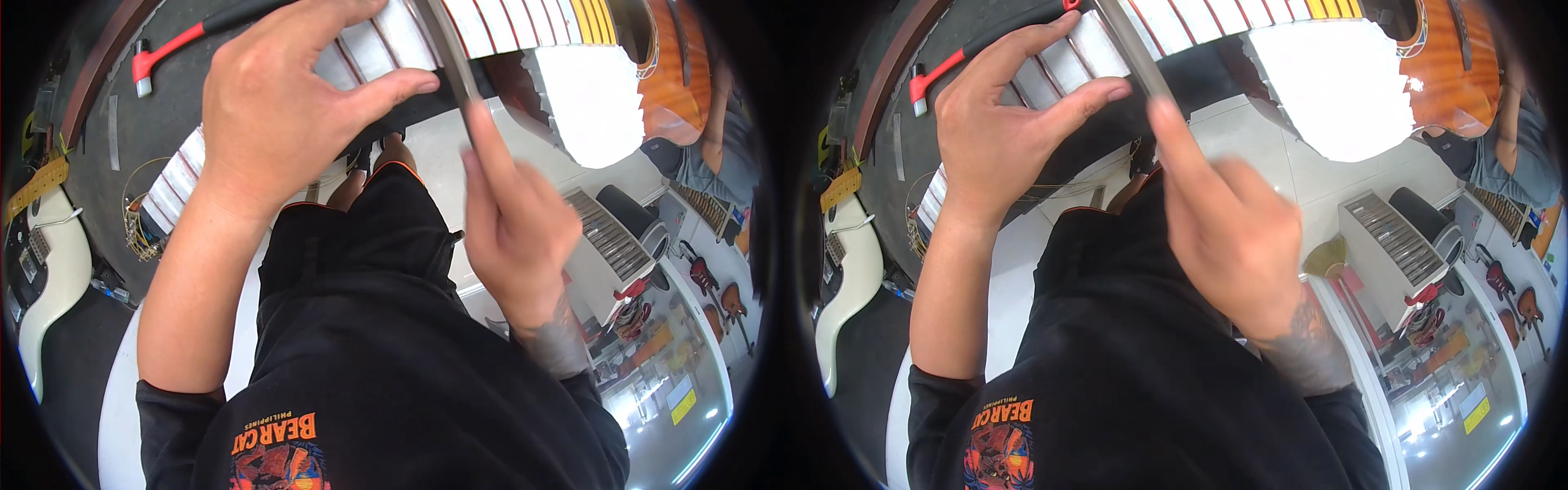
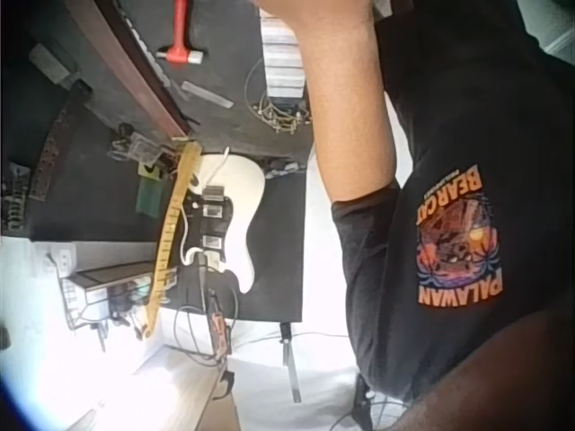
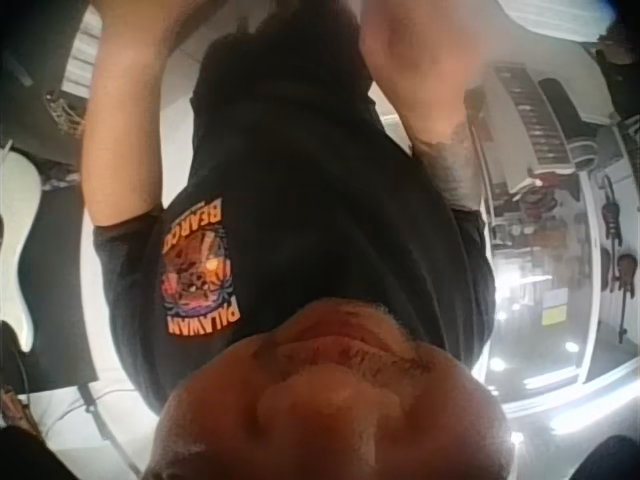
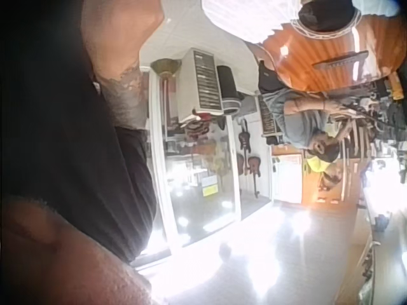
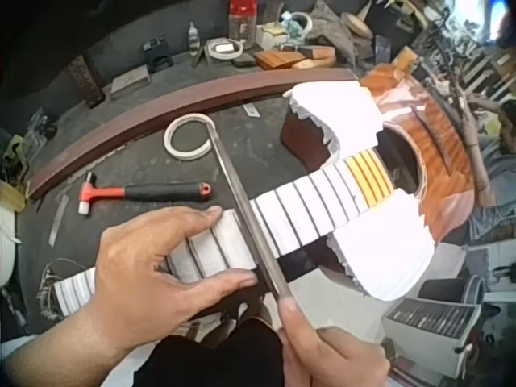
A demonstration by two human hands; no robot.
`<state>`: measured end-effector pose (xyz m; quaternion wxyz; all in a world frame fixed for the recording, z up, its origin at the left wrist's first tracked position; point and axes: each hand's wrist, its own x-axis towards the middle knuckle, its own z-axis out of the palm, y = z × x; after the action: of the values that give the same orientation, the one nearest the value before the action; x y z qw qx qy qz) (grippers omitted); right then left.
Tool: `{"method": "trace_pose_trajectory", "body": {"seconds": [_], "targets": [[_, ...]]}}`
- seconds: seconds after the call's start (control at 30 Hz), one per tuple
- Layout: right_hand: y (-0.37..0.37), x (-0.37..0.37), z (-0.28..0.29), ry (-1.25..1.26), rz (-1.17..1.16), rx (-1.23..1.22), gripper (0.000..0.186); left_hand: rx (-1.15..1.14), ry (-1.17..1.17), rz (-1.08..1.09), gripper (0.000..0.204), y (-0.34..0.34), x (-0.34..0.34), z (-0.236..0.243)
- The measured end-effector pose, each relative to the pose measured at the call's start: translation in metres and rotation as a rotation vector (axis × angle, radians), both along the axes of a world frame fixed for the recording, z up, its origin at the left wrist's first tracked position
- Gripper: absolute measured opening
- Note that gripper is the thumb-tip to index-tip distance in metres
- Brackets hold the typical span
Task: The person uses a file to smooth the frets on a guitar neck. The tool is moved back and forth along the metal frets while the neck is held steady.
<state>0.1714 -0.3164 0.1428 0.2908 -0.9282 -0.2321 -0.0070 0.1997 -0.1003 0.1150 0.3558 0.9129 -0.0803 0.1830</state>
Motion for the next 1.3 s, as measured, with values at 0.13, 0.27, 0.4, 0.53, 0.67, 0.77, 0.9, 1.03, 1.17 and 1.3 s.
{"method": "trace_pose_trajectory", "body": {"seconds": [0.13,0.27,0.4,0.53,0.67,0.77,0.9,1.03,1.17,1.3], "targets": [[-0.059,-0.06,0.004,0.051,-0.016,0.034,0.05,-0.012,-0.066,-0.054,0.059,-0.003,0.001,-0.001],[-0.075,-0.081,0.012,0.158,-0.018,-0.017,0.052,0.02,-0.05,-0.029,0.059,-0.003,0.001,-0.001],[-0.074,-0.082,0.015,0.154,0.009,-0.003,0.053,-0.007,-0.036,-0.082,0.059,0.001,0.002,-0.002],[-0.079,-0.087,0.016,0.189,0.005,-0.007,0.054,0.026,-0.068,-0.019,0.058,-0.006,0.0,0.0],[-0.074,-0.082,0.011,0.185,0.018,0.004,0.054,0.015,-0.043,-0.029,0.057,-0.005,0.001,0.001],[-0.055,-0.056,0.003,0.132,0.009,-0.015,0.055,0.005,0.0,-0.071,0.057,0.0,0.003,0.0],[-0.018,-0.008,-0.004,0.109,0.024,0.055,0.05,-0.015,-0.004,-0.097,0.057,0.004,0.004,-0.01],[-0.009,0.0,-0.004,0.136,0.028,0.071,0.044,-0.008,0.058,-0.057,0.058,0.009,0.003,-0.015],[-0.056,-0.057,-0.009,0.147,0.016,0.067,0.047,-0.014,0.032,-0.087,0.058,0.0,0.003,0.002],[-0.068,-0.075,-0.006,0.134,0.024,0.012,0.051,0.015,-0.021,-0.041,0.058,-0.005,0.0,0.002]]}}
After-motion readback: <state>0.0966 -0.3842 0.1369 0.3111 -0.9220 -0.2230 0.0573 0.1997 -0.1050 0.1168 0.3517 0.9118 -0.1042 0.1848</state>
